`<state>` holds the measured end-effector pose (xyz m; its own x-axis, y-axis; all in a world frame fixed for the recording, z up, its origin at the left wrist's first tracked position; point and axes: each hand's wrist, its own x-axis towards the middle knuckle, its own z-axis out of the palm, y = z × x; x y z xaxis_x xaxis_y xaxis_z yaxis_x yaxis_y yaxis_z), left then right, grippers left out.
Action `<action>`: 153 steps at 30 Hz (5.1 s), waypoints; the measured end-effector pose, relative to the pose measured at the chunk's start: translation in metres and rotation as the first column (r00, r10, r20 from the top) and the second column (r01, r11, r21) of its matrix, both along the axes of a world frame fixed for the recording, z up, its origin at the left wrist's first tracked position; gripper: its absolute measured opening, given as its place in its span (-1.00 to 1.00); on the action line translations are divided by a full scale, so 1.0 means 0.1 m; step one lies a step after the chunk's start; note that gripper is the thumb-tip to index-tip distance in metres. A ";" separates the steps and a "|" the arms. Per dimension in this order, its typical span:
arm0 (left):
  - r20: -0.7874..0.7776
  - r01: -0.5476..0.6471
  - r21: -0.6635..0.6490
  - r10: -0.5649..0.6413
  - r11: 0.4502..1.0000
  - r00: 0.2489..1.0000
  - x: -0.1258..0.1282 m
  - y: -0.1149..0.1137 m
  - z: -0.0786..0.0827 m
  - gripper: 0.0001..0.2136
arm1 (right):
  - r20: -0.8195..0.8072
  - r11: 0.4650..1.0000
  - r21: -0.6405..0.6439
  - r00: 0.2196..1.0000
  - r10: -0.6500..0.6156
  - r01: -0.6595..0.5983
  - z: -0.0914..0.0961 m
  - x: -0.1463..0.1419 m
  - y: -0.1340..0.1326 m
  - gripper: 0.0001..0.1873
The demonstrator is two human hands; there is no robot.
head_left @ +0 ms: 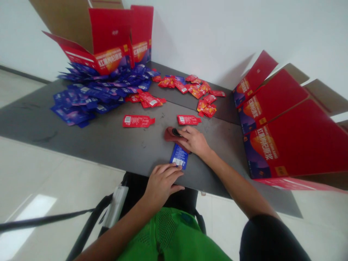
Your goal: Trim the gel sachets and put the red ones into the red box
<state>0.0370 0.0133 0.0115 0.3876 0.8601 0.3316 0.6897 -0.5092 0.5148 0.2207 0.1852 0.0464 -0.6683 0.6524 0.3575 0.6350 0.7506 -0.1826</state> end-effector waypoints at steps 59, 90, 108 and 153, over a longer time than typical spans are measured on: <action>-0.243 -0.311 -0.024 0.296 0.950 0.924 0.38 0.97 0.31 -0.41 | -0.519 0.957 0.178 0.848 -0.107 0.230 0.26 0.73 -0.04 -0.73; -0.118 0.158 0.060 -0.150 0.986 0.982 -0.09 -0.01 0.21 -0.64 | -0.507 0.942 0.034 0.818 -0.271 0.333 0.15 0.95 0.10 -0.63; -0.036 0.197 0.221 -0.194 0.955 0.980 -0.01 -0.08 -0.06 -0.76 | -0.020 0.989 0.073 0.992 -0.125 0.126 -0.01 0.40 -0.30 -0.67; 0.027 0.170 0.293 -0.186 0.941 0.982 0.03 -0.07 -0.13 -0.80 | -0.047 0.998 0.045 0.998 -0.048 0.050 -0.08 0.24 -0.65 -0.64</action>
